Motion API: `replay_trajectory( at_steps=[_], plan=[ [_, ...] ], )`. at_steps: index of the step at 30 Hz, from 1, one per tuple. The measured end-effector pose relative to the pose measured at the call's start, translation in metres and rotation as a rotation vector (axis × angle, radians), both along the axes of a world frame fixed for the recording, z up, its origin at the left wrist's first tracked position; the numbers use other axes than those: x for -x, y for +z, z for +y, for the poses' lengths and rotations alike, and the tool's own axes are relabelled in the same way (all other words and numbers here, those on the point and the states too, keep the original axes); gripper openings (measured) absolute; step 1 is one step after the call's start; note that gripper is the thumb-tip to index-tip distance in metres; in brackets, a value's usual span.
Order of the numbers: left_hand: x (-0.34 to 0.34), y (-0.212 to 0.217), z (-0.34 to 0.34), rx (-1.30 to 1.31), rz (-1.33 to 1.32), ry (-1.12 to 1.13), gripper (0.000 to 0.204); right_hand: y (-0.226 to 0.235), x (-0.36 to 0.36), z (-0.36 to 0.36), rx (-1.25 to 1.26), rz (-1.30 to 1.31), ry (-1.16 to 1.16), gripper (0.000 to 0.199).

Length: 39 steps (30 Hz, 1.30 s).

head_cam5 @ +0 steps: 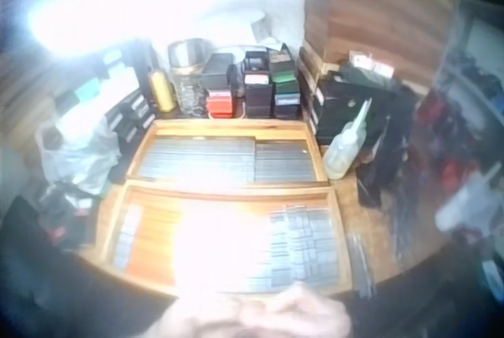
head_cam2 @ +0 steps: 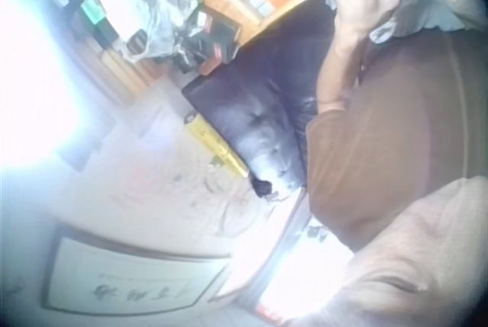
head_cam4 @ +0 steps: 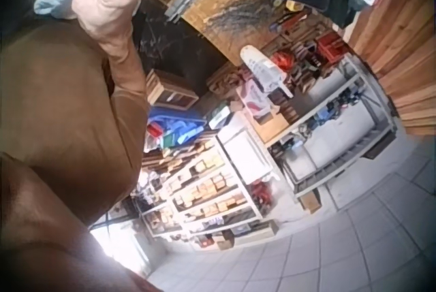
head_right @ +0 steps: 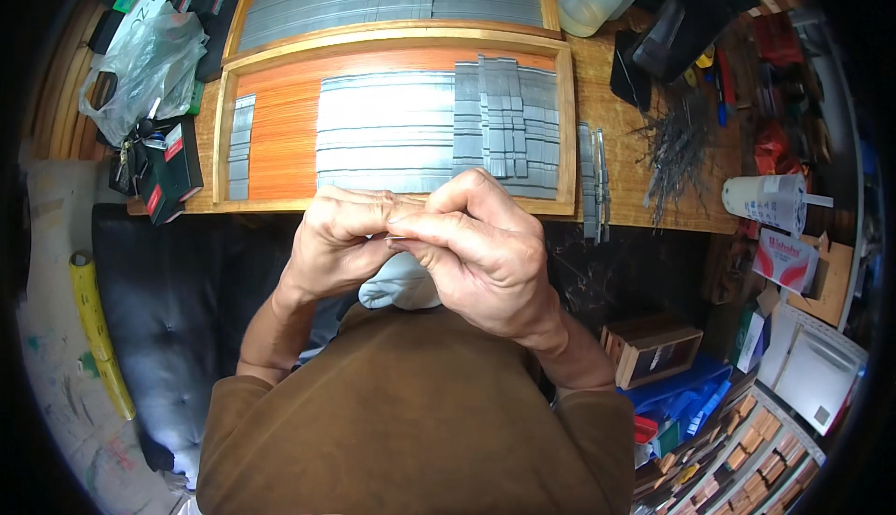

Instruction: The person repeatedly picks up small metal strips from a wooden tray and joins them end-to-end by hand, forming longer linked assemblies. The person places the assembled pieces back into the tray and continues the process with additional strips.

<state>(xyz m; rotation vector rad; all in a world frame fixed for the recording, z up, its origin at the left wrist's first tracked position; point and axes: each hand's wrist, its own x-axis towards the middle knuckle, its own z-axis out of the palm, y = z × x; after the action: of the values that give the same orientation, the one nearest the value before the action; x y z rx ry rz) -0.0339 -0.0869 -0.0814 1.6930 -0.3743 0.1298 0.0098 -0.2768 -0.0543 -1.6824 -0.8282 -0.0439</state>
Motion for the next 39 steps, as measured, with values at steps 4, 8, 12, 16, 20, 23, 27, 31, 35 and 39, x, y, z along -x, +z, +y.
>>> replay_trajectory(
  at_steps=[4, 8, 12, 16, 20, 23, 27, 31, 35, 39],
  plan=[
    [0.016, 0.010, 0.003, -0.087, 0.093, -0.061, 0.021, 0.007, 0.016, -0.007, 0.075, 0.030, -0.047, 0.026],
    [0.044, -0.007, -0.006, 0.222, 0.638, -0.142, 0.016, -0.032, 0.044, -0.013, 0.053, 0.433, -0.032, 0.015],
    [0.042, -0.069, -0.005, 0.453, 1.139, -0.207, 0.019, -0.106, 0.055, -0.021, -0.172, 1.313, 0.059, 0.014],
    [0.032, -0.085, -0.003, 0.479, 1.130, -0.144, 0.018, -0.122, 0.048, -0.008, -0.266, 1.363, -0.066, 0.015],
    [0.038, -0.093, -0.010, 0.488, 1.024, -0.092, 0.017, -0.114, 0.048, -0.001, -0.270, 1.354, -0.094, 0.017],
    [0.052, -0.085, -0.006, 0.277, 0.796, -0.042, 0.018, -0.107, 0.057, -0.004, -0.133, 0.879, -0.049, 0.015],
    [0.063, -0.047, -0.002, -0.159, 0.238, 0.050, 0.018, -0.063, 0.048, -0.006, 0.021, 0.412, 0.073, 0.022],
    [0.058, -0.048, -0.002, -0.083, -0.027, 0.123, 0.026, -0.062, 0.041, 0.001, -0.036, 0.231, 0.129, 0.024],
    [0.062, -0.050, 0.000, -0.056, 0.067, 0.129, 0.027, -0.065, 0.035, 0.002, -0.029, 0.236, 0.170, 0.029],
    [0.063, -0.048, 0.004, -0.077, 0.088, 0.116, 0.025, -0.062, 0.035, 0.004, -0.060, 0.348, 0.197, 0.032]
  ],
)
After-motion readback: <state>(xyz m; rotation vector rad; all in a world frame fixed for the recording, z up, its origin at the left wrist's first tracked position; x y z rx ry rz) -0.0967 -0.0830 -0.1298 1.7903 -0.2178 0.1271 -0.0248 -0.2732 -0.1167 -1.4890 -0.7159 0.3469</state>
